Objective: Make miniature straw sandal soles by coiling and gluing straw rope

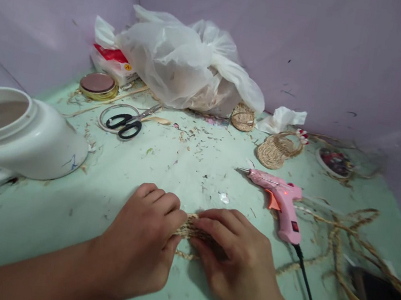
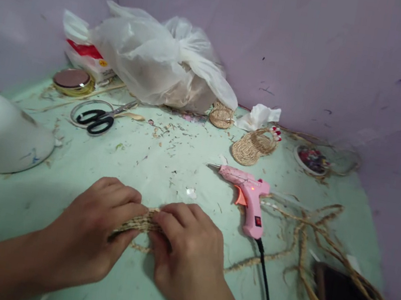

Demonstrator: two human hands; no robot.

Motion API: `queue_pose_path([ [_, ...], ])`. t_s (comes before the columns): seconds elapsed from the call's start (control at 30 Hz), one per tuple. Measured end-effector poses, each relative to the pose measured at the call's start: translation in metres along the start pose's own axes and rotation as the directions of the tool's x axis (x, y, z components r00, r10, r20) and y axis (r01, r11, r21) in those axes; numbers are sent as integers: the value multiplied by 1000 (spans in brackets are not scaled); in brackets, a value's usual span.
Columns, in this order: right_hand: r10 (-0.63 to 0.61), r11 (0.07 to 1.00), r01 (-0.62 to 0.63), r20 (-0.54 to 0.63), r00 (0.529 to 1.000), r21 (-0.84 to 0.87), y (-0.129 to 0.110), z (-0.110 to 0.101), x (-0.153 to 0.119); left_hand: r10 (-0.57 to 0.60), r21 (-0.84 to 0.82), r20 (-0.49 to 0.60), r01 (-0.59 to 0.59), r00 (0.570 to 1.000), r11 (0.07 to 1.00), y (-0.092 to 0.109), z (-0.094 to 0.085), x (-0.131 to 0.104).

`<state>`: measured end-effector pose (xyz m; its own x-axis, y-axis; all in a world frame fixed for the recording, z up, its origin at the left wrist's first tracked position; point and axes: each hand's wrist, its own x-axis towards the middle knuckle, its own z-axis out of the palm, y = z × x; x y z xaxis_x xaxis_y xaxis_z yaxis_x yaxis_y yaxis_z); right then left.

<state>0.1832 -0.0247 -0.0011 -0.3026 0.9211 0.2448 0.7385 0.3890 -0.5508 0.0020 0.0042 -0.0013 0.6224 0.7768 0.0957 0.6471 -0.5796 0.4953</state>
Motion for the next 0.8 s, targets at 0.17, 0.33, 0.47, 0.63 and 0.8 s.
queue_pose_path([
  [0.17, 3, 1000, -2, -28, 1000, 16, 1, 2, -1, 42, 13, -51, -41, 998, 999, -2, 1, 0],
  [0.33, -2, 999, 2, -5, 1000, -45, 0, 1, 0, 69, 12, -87, -68, 994, 998, -3, 1, -1],
  [0.47, 13, 996, -10, 30, 999, -86, -1, 0, 1, 58, 16, -88, -57, 994, 998, -3, 2, -1],
  [0.63, 35, 993, -28, 64, 997, -114, -4, 0, 3, 31, 18, -105, -29, 994, 999, -3, 3, 2],
  [0.8, 49, 992, -41, 59, 997, -123, -6, 0, 4, 31, 44, -92, -27, 995, 999, 0, 2, 4],
])
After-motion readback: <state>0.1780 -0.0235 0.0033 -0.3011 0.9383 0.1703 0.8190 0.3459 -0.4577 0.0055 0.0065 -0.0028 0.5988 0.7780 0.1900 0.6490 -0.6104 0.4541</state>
